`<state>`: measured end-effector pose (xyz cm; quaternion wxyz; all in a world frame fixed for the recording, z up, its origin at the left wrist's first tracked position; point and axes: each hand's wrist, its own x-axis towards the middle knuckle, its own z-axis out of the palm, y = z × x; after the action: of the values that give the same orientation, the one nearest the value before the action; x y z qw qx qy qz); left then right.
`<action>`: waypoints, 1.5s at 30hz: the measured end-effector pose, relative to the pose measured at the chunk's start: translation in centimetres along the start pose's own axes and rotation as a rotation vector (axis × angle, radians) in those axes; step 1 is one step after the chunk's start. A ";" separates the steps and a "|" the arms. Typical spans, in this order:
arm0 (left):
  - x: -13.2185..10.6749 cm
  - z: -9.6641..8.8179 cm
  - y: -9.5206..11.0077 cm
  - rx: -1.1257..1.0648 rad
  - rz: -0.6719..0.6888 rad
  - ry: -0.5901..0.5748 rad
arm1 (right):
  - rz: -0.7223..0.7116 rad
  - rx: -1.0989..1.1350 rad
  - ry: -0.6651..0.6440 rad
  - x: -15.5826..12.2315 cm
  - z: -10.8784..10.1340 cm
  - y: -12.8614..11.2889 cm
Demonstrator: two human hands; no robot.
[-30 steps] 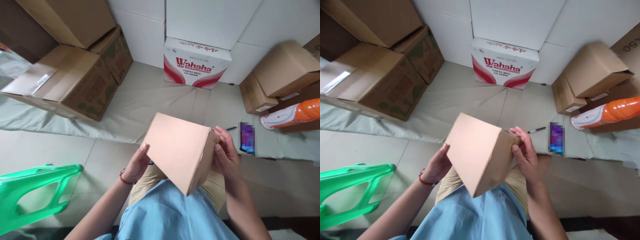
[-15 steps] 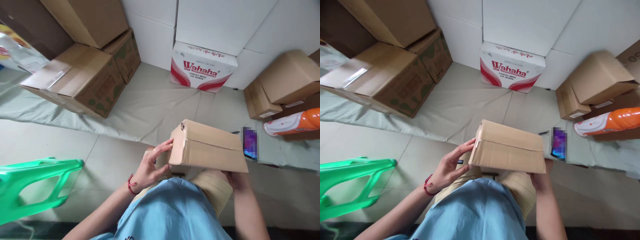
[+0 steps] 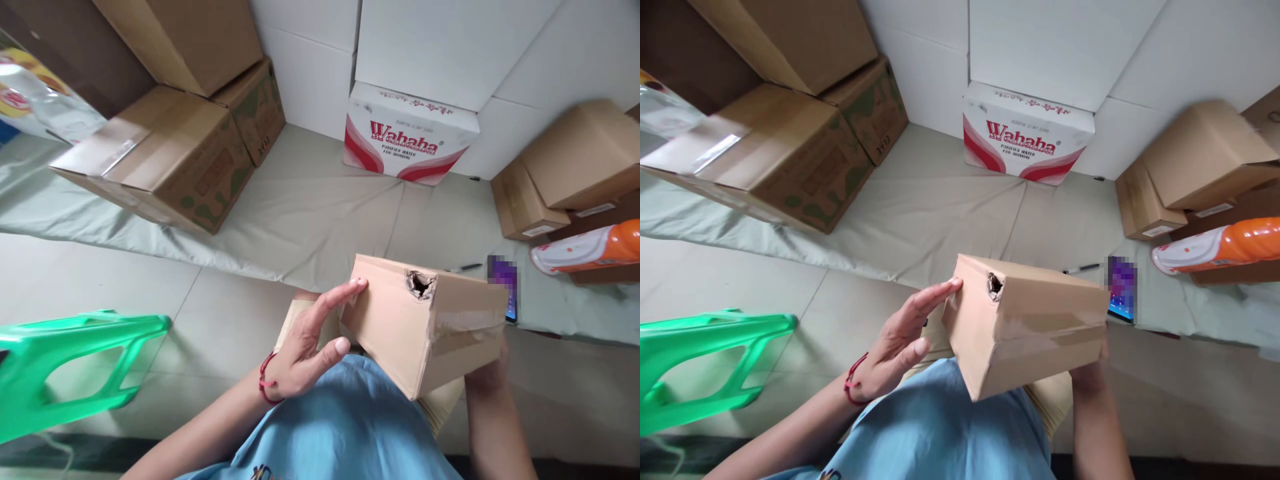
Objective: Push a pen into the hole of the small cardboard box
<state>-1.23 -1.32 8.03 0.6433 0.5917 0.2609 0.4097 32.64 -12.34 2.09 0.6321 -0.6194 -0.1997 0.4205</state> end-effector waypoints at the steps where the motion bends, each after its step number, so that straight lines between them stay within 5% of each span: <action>1: 0.0 0.0 -0.2 -0.017 -0.023 0.008 | 0.037 0.022 0.051 -0.2 0.0 0.1; 6: 0.7 -0.4 -1.6 -0.154 -0.137 0.104 | 0.038 0.120 0.180 -1.0 0.5 0.4; 14: 1.1 -2.9 -3.1 -0.474 -0.383 0.299 | -0.254 -0.159 -0.264 -2.4 3.4 -3.7; 18: 0.9 -4.0 -4.1 -0.407 -0.437 0.271 | -0.410 -0.341 -0.312 -4.3 5.0 -5.1; 22: 0.8 -3.8 -5.1 -0.430 -0.426 0.311 | -0.513 -0.285 -0.313 -5.7 7.0 -5.5; 26: 1.3 -3.2 -4.8 -0.377 -0.256 0.430 | -0.411 -0.208 -0.263 -4.8 8.3 -5.4; 31: 1.6 -2.8 -3.3 -0.238 -0.089 0.517 | -0.124 -0.057 -0.242 -2.7 7.1 -3.0; 34: 0.9 -2.4 -2.5 -0.169 -0.094 0.453 | -0.016 0.131 -0.127 -2.1 6.1 -1.0; 38: -0.2 -1.3 -1.6 -0.102 -0.069 0.219 | 0.056 0.261 0.090 -1.7 5.8 0.0; 45: 0.7 0.6 0.3 0.409 0.395 -0.072 | 0.087 0.357 0.181 -0.7 5.3 -0.9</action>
<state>-0.44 -1.03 8.54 0.4274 0.7626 0.1949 0.4447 28.44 -9.51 3.95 0.7285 -0.5410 -0.0376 0.4185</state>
